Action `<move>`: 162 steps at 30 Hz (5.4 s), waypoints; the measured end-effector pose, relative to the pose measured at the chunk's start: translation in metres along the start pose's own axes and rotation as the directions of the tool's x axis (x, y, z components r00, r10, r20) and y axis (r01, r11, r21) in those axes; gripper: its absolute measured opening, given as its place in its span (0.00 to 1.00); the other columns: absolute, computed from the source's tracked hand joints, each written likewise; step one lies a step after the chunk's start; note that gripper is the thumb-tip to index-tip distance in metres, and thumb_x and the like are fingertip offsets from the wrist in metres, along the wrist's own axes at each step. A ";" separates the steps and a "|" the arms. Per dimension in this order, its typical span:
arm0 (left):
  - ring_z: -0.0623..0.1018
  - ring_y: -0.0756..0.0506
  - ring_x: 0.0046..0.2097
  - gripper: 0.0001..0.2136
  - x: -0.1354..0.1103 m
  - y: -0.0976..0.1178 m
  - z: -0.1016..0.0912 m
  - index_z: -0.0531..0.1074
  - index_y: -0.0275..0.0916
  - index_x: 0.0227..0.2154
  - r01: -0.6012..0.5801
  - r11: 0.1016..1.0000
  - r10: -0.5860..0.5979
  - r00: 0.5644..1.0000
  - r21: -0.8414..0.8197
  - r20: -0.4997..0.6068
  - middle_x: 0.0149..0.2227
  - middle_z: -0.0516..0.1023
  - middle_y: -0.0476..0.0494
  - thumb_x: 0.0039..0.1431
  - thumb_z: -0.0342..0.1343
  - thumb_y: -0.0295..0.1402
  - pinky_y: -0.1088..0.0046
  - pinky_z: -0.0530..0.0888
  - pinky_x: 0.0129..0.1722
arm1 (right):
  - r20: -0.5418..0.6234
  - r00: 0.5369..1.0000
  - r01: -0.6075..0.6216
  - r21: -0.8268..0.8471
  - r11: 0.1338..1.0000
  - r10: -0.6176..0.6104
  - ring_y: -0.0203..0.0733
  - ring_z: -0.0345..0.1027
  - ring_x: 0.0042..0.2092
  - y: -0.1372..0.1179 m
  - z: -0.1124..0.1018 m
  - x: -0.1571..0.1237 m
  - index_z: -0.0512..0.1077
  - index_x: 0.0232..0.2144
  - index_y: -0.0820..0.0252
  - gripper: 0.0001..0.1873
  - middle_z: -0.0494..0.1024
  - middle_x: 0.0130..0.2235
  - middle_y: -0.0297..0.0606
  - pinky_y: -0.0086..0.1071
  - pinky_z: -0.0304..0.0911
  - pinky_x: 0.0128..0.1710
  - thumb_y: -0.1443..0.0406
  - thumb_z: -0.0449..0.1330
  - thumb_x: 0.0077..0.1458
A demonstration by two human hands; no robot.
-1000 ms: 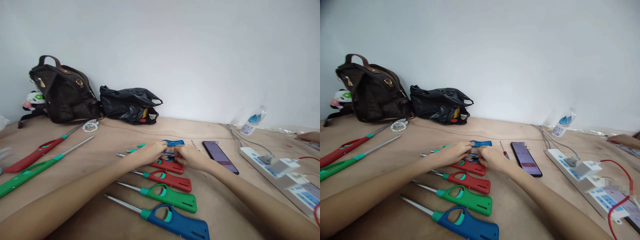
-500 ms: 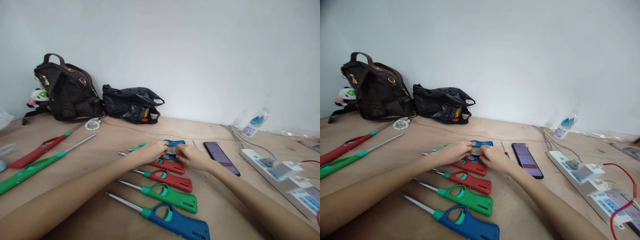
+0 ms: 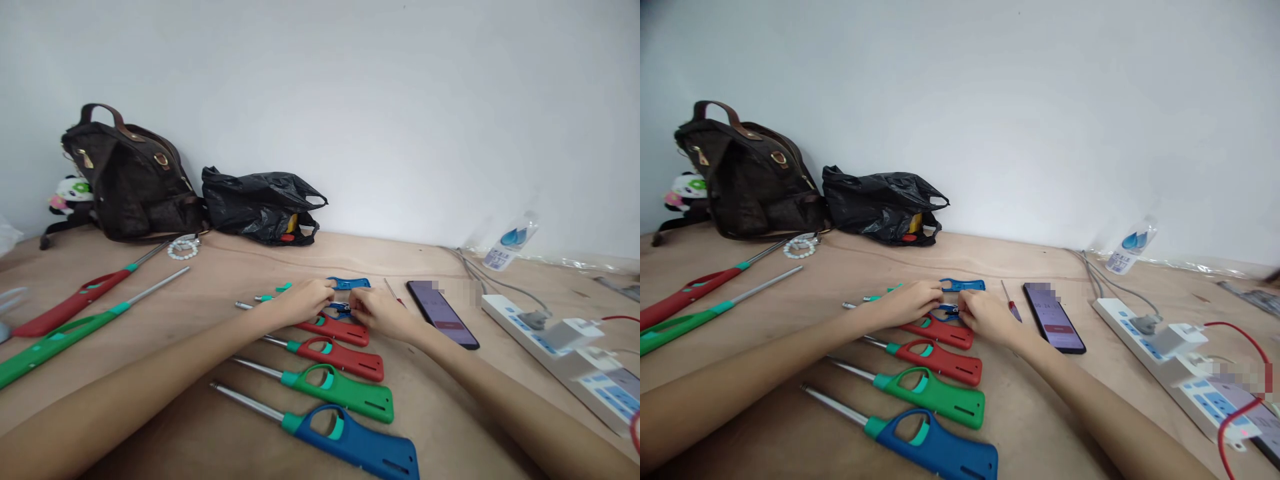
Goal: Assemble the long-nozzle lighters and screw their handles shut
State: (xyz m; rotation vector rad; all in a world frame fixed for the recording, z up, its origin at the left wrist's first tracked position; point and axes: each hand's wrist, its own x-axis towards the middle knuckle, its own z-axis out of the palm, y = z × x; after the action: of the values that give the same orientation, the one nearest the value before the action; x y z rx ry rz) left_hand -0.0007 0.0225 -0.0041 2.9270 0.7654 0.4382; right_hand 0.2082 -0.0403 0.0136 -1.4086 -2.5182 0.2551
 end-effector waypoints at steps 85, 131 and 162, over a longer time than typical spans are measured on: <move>0.76 0.41 0.45 0.10 -0.006 0.012 -0.008 0.74 0.34 0.35 -0.117 0.960 0.104 0.993 0.254 0.065 0.47 0.73 0.37 0.53 0.52 0.17 0.68 0.71 0.44 | -0.033 0.997 -0.069 -0.026 0.997 0.068 0.39 0.66 0.33 0.002 0.007 0.000 0.69 0.33 0.61 0.02 0.74 0.32 0.38 0.29 0.53 0.32 0.70 0.57 0.56; 0.71 0.49 0.28 0.10 -0.015 -0.053 -0.053 0.73 0.35 0.31 0.299 0.951 -0.271 0.929 -0.081 0.251 0.26 0.72 0.50 0.43 0.53 0.23 0.79 0.62 0.25 | -0.087 0.996 -0.003 0.047 0.999 0.007 0.36 0.59 0.29 0.005 0.011 -0.003 0.66 0.26 0.59 0.06 0.70 0.27 0.33 0.28 0.48 0.29 0.72 0.55 0.53; 0.65 0.51 0.25 0.09 -0.002 0.015 -0.028 0.69 0.36 0.34 0.170 0.857 -0.116 0.984 -0.487 0.138 0.23 0.64 0.54 0.53 0.59 0.35 0.78 0.59 0.24 | -0.137 0.990 -0.008 0.106 0.994 0.022 0.36 0.60 0.28 0.008 0.016 -0.002 0.64 0.25 0.59 0.07 0.71 0.26 0.34 0.28 0.48 0.28 0.74 0.54 0.51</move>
State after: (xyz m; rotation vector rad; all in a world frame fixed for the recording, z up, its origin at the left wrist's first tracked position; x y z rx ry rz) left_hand -0.0036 0.0090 0.0240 2.3723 0.7202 0.3943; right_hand 0.2110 -0.0381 -0.0044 -1.3566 -2.3484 0.2788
